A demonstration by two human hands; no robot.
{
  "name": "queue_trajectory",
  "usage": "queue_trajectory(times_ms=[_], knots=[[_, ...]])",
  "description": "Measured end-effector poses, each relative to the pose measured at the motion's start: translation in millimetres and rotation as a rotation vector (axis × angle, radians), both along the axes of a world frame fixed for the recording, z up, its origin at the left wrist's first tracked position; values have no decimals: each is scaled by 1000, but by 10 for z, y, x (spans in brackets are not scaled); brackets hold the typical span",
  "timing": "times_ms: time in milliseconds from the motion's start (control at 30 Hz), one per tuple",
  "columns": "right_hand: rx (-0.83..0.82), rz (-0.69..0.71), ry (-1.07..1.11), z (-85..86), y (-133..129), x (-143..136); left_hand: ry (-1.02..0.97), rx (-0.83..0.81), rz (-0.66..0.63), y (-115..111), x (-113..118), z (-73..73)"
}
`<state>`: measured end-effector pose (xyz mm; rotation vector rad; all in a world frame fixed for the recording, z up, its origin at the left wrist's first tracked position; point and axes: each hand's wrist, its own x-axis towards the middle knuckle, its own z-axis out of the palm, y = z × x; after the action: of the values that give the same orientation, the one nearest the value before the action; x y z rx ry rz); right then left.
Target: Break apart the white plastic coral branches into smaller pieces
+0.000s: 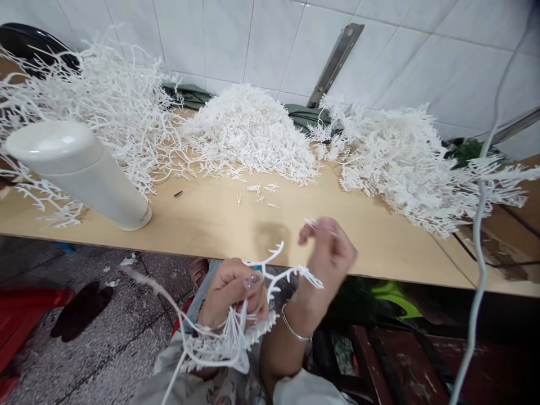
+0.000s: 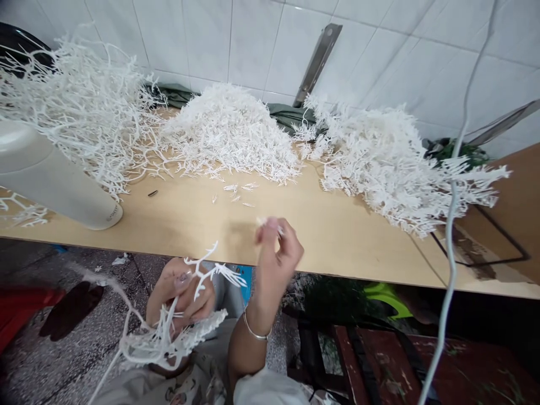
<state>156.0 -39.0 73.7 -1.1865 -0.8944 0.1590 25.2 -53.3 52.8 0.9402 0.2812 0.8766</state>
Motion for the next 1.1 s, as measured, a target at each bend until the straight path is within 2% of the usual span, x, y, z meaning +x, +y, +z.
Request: queue_trajectory(times_ms=[67,100,167,300,467,667,733,800,867,967,1100], knots=[[-351,-154,-254,-103,123,56,-116,20,48,29,-17,14],[-458,-165,-351,-150,165,76,-155,37,68,42,-28,10],[-537,-130,-427,-217,200,91,-155,50,93,61,-53,-18],[-439,-49,-349,-228,116,23,-21,25,160,91,-88,-99],[-311,129,-154,-168,2,-112,62,10,196,139,-98,-125],[-213,24,-13,-190,113,-170,15,-26,228,173,-111,-107],[-323,62,-3,-225,206,-108,-15,-39,244,179,-117,-92],[-526,107,-77,-261,293,-24,-28,-52,274,189,-127,-80],[-600,93,-112,-282,339,38,-22,-62,301,204,-140,-80],[-395,69,11,-263,296,27,16,-81,301,232,-156,-112],[-154,293,66,-200,91,-97,108,-84,250,252,-144,-151]])
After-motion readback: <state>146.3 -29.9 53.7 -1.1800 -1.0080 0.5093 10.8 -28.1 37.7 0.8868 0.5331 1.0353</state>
